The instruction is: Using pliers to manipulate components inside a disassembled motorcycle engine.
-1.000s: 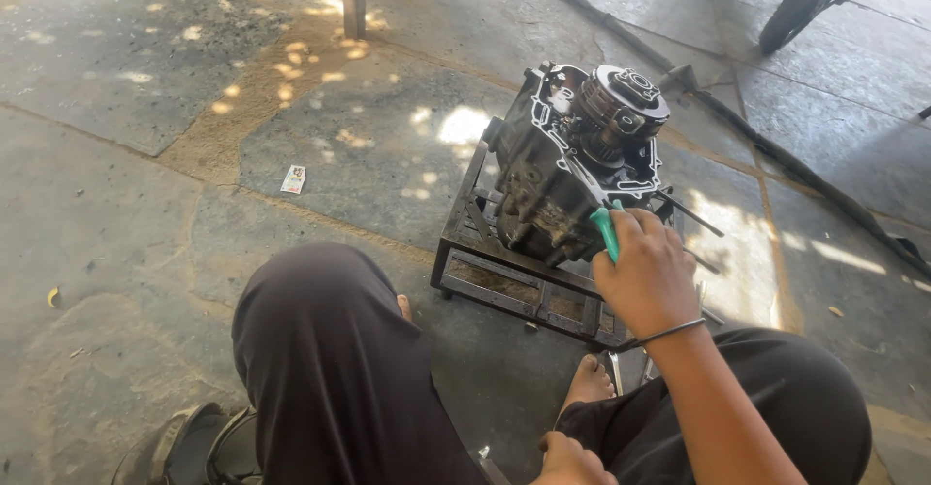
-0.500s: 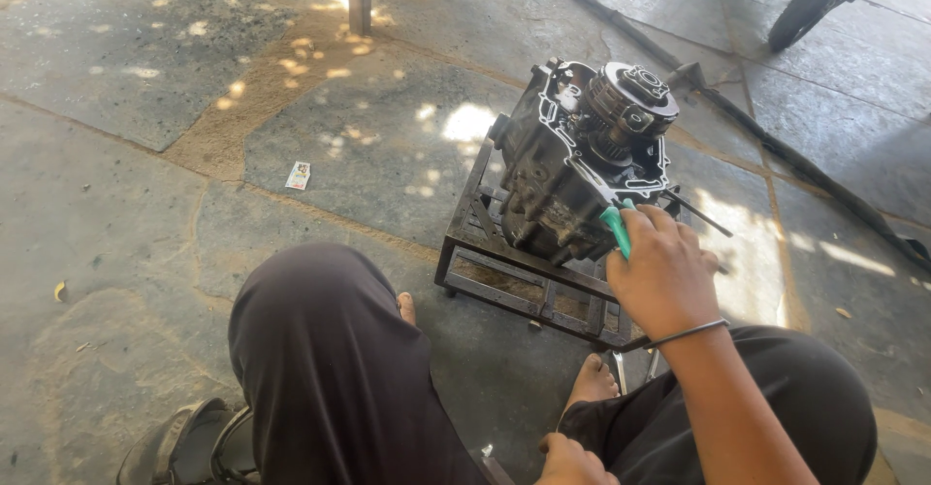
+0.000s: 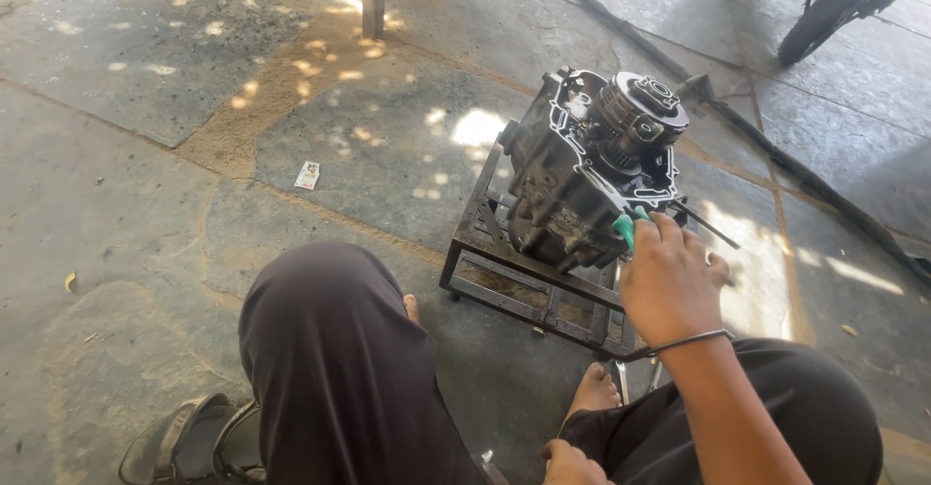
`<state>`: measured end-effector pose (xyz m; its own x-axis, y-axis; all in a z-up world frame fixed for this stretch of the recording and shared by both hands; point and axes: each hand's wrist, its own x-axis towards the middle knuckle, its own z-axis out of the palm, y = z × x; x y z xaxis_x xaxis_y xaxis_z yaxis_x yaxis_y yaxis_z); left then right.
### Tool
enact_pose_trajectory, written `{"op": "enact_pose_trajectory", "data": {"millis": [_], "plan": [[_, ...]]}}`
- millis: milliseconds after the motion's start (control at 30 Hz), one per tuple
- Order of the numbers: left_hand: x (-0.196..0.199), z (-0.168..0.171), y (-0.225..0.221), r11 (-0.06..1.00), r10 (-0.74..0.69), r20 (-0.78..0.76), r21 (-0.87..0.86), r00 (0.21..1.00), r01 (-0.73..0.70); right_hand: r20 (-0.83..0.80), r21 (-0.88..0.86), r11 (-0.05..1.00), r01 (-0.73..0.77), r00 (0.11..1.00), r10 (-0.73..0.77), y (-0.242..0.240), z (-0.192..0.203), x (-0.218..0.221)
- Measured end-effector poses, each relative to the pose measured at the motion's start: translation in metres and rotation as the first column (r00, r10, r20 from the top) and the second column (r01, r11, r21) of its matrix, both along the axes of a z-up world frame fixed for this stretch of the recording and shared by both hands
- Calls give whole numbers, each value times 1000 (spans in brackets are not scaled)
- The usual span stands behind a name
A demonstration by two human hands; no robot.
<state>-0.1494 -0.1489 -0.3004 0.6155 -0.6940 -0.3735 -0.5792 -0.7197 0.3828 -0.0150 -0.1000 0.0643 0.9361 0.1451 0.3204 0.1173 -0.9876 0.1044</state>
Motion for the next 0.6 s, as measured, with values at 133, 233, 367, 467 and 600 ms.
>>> {"op": "enact_pose_trajectory", "data": {"millis": [133, 233, 367, 467, 600], "plan": [[0, -31, -13, 1000, -11, 28, -3, 1000, 11, -3, -30, 1000, 8, 1000, -8, 2, 3, 1], [5, -1, -1, 999, -39, -26, 29, 999, 40, -19, -32, 999, 15, 1000, -16, 4, 5, 0], [2, 74, 34, 989, -107, -139, 91, 985, 120, -50, -88, 996, 33, 998, -38, 2, 6, 3], [-3, 78, 41, 994, -92, -81, 56, 992, 97, -46, -77, 997, 24, 999, -28, 4, 8, 1], [-4, 89, 44, 994, -93, -94, 49, 991, 98, -57, -44, 998, 48, 997, -51, 5, 7, 1]]}}
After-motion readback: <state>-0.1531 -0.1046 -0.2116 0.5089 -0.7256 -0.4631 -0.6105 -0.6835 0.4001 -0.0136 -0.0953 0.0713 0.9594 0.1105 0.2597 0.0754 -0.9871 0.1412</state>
